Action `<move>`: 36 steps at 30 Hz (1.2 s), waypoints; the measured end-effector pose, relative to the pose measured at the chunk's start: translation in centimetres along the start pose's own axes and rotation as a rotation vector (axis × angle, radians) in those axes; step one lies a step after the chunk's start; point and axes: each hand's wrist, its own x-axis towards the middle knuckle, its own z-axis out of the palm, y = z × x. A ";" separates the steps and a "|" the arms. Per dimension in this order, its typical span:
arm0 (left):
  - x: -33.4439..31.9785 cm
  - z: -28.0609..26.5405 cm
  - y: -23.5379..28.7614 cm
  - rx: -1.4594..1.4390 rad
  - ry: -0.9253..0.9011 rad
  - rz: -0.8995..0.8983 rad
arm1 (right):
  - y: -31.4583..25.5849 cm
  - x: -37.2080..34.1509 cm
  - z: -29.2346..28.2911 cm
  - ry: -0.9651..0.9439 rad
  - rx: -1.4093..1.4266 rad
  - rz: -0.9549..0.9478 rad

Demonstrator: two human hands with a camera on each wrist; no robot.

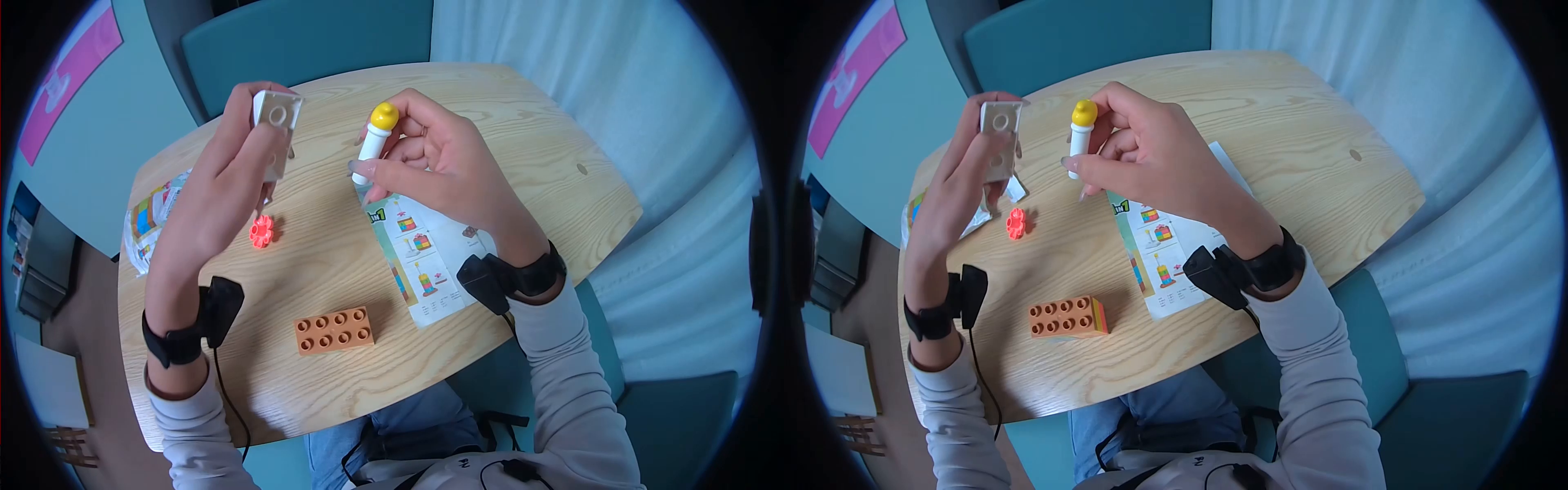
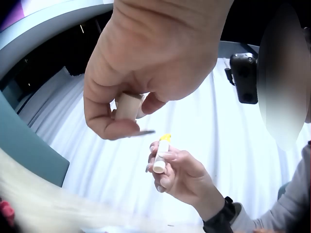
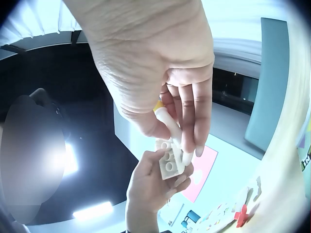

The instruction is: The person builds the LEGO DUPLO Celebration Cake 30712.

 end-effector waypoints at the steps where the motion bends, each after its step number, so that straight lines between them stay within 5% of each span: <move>1: -1.0 -0.3 0.5 -0.026 -0.058 -0.070 | 0.1 0.1 0.1 -0.003 -0.001 0.015; 7: -5.6 -1.2 0.8 0.229 -0.374 -0.071 | 0.5 0.3 0.5 0.037 0.025 -0.036; 8: -6.2 -1.1 -0.3 0.244 -0.389 0.126 | 0.6 0.4 0.6 0.049 0.042 -0.063; 11: -7.2 -1.4 0.2 0.533 -0.576 0.183 | 0.8 0.6 0.7 0.074 0.076 -0.094; 15: -7.7 -0.4 -0.4 0.535 -0.657 0.231 | 1.1 0.8 0.6 0.071 0.028 -0.097; 28: -9.5 0.2 -0.8 0.602 -0.391 0.290 | -0.5 -1.0 2.7 -0.151 -0.103 -0.067; 36: -10.1 1.0 -1.1 0.623 -0.386 0.241 | -0.2 -1.4 3.9 -0.218 -0.179 -0.147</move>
